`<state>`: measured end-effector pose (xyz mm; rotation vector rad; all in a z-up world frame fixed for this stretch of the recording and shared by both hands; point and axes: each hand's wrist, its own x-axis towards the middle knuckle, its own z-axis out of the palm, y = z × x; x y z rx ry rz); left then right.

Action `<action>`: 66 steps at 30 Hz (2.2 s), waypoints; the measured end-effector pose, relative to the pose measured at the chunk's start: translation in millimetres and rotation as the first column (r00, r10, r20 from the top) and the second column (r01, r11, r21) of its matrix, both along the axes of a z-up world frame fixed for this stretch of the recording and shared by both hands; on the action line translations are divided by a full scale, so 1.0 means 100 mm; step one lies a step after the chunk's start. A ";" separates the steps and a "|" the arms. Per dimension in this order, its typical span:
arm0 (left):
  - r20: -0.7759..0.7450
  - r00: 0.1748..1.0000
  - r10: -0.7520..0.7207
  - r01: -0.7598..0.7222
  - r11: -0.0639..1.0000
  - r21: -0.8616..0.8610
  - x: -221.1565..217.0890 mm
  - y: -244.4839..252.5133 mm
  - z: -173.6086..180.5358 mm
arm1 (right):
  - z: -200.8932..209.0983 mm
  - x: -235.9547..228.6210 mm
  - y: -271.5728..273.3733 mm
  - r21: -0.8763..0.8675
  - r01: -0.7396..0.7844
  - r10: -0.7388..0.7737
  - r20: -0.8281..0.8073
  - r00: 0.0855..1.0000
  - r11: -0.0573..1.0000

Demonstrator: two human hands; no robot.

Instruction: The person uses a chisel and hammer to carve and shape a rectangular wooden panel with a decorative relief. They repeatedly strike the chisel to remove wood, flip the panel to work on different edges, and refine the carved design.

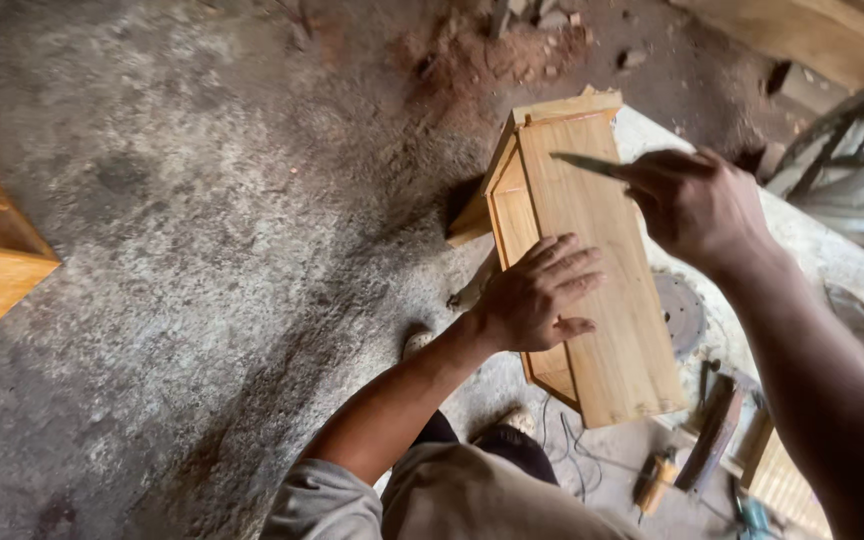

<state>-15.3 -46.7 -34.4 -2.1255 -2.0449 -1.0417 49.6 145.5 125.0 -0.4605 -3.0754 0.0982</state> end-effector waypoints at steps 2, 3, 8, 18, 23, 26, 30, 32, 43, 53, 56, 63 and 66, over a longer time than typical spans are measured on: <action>0.026 0.998 -0.055 0.054 0.998 0.030 -0.08 0.01 -0.02 | -0.11 -0.31 0.05 0.079 -0.085 0.087 -0.021 0.996 0.993; 0.020 0.998 -0.064 0.063 0.997 0.038 -0.12 0.01 0.01 | -0.13 -0.43 0.07 0.131 -0.125 0.130 -0.028 0.991 0.983; 0.042 0.996 -0.080 0.074 0.991 0.114 -0.13 -0.04 0.05 | -0.18 -0.66 0.12 0.170 -0.251 0.268 -0.089 0.959 0.953; 0.093 0.983 -0.156 0.144 0.982 0.124 -0.21 -0.04 0.04 | -0.05 -0.66 0.03 0.167 -0.154 0.153 0.019 0.988 0.974; 0.156 0.935 -0.318 0.288 0.939 0.187 -0.31 -0.03 -0.01 | -0.11 -0.57 -0.32 0.037 0.045 -0.043 -0.061 0.997 0.998; 0.193 0.895 -0.402 0.365 0.909 0.201 -0.44 -0.04 -0.11 | -0.06 -0.63 -0.61 0.141 0.036 -0.033 -0.026 0.999 0.989; 0.203 0.893 -0.402 0.350 0.903 0.249 -0.36 -0.04 -0.16 | 0.21 -0.91 -0.79 0.338 -0.030 -0.054 0.237 0.970 0.941; 0.223 0.891 -0.395 0.332 0.903 0.271 -0.34 0.02 -0.21 | 0.33 -1.10 -0.85 0.433 -0.091 -0.045 0.294 0.955 0.897; 0.261 0.902 -0.344 0.259 0.914 0.313 -0.21 0.05 -0.23 | 0.27 -1.50 -1.05 0.584 -0.398 -0.095 0.637 0.765 0.707; 0.268 0.908 -0.322 0.246 0.928 0.281 -0.16 0.04 -0.21 | 0.66 -1.90 -1.02 0.476 -0.425 0.074 0.595 0.800 0.770; 0.258 0.910 -0.325 0.261 0.932 0.254 -0.16 0.05 -0.23 | 0.59 -1.81 -0.99 0.578 -0.429 -0.189 0.722 0.666 0.694; 0.251 0.909 -0.332 0.273 0.931 0.242 -0.18 0.04 -0.19 | 0.41 -1.74 -1.22 0.619 -0.357 -0.321 0.718 0.618 0.700; 0.252 0.905 -0.343 0.288 0.929 0.232 -0.21 0.05 -0.19 | 0.42 -1.68 -1.23 0.554 -0.328 -0.358 0.789 0.499 0.765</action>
